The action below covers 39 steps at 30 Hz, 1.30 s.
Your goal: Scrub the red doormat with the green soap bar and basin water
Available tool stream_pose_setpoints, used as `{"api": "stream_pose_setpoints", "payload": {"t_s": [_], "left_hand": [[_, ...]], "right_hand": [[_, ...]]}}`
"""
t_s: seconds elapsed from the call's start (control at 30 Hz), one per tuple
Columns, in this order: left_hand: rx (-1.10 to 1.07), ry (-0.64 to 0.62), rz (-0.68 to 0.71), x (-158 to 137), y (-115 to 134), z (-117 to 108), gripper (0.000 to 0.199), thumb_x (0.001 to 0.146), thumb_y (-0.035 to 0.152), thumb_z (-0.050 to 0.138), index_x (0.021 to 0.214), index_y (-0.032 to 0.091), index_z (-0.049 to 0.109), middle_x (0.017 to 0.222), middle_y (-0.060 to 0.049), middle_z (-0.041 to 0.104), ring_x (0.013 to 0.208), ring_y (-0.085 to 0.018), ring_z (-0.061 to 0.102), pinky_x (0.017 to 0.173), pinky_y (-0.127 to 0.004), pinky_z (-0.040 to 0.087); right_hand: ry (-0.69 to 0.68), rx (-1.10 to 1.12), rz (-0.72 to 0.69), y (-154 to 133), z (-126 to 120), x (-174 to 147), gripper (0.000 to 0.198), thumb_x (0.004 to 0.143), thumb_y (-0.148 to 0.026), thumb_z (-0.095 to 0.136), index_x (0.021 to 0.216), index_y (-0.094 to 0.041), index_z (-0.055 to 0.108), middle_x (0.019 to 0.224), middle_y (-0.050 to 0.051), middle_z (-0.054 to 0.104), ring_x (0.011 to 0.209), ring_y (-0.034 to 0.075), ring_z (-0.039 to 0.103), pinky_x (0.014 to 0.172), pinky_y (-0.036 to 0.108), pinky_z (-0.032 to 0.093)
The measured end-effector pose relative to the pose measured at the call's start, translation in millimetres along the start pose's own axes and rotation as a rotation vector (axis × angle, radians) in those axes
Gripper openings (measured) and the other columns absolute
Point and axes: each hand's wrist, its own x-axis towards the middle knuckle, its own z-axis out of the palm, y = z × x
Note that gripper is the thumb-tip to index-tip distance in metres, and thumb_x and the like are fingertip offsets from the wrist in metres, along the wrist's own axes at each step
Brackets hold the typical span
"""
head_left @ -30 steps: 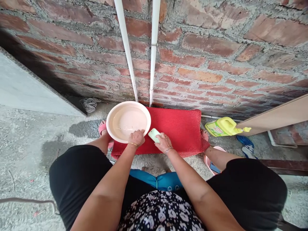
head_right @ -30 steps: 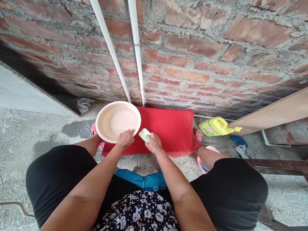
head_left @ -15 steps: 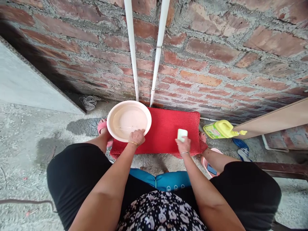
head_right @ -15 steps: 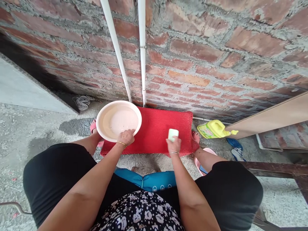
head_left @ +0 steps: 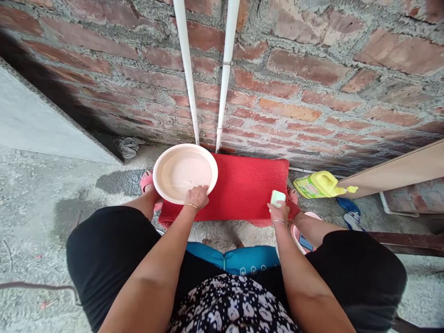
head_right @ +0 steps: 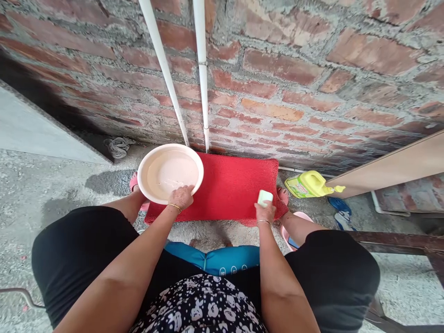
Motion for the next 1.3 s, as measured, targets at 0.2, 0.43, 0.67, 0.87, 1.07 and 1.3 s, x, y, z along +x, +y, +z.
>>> {"api": "stream_pose_setpoints", "payload": {"t_s": [0.2, 0.43, 0.67, 0.87, 1.07, 1.3], "left_hand": [[-0.015, 0.008, 0.006, -2, 0, -1, 0.046, 0.079, 0.019, 0.038, 0.123, 0.025, 0.051, 0.113, -0.011, 0.059, 0.104, -0.025, 0.055, 0.087, -0.042, 0.043], [-0.005, 0.030, 0.013, -2, 1, 0, 0.045, 0.080, 0.020, 0.037, 0.122, 0.024, 0.051, 0.113, -0.011, 0.059, 0.104, -0.026, 0.055, 0.086, -0.043, 0.043], [-0.017, -0.002, -0.011, -1, 1, 0, 0.046, 0.080, 0.020, 0.038, 0.124, 0.025, 0.051, 0.114, -0.011, 0.059, 0.104, -0.025, 0.054, 0.087, -0.042, 0.043], [-0.028, 0.003, -0.009, -1, 0, -1, 0.047, 0.079, 0.019, 0.038, 0.123, 0.026, 0.052, 0.112, -0.010, 0.059, 0.103, -0.024, 0.055, 0.087, -0.041, 0.043], [-0.028, 0.025, 0.001, -1, -1, 1, 0.044, 0.080, 0.018, 0.038, 0.120, 0.025, 0.053, 0.111, -0.010, 0.060, 0.103, -0.024, 0.055, 0.087, -0.041, 0.043], [-0.003, 0.052, 0.002, -3, 2, 1, 0.043, 0.081, 0.020, 0.036, 0.121, 0.023, 0.053, 0.109, -0.012, 0.059, 0.101, -0.027, 0.055, 0.083, -0.042, 0.044]], "right_hand": [[0.029, 0.035, -0.103, -21, 11, -20, 0.047, 0.063, -0.045, 0.068, 0.104, -0.023, 0.057, 0.102, 0.006, 0.048, 0.085, 0.020, 0.054, 0.078, 0.031, 0.043], [-0.443, -0.292, -1.015, -110, 74, -102, 0.036, 0.071, -0.037, 0.066, 0.105, -0.029, 0.058, 0.106, 0.002, 0.048, 0.096, 0.018, 0.050, 0.084, 0.029, 0.039], [-0.233, -0.190, -0.548, -72, 48, -45, 0.043, 0.068, -0.044, 0.067, 0.107, -0.029, 0.058, 0.104, 0.002, 0.048, 0.088, 0.017, 0.053, 0.080, 0.029, 0.041], [0.051, -0.075, 0.084, 0, -19, 10, 0.045, 0.067, -0.041, 0.065, 0.105, -0.020, 0.055, 0.100, 0.012, 0.050, 0.083, 0.025, 0.055, 0.073, 0.039, 0.045], [-0.050, 0.035, -0.156, -42, 18, -27, 0.046, 0.064, -0.044, 0.068, 0.104, -0.023, 0.056, 0.103, 0.007, 0.049, 0.087, 0.020, 0.055, 0.080, 0.032, 0.044], [-0.432, -0.250, -1.020, -128, 82, -92, 0.035, 0.069, -0.036, 0.067, 0.103, -0.029, 0.060, 0.104, 0.002, 0.048, 0.094, 0.019, 0.050, 0.083, 0.030, 0.039]]}}
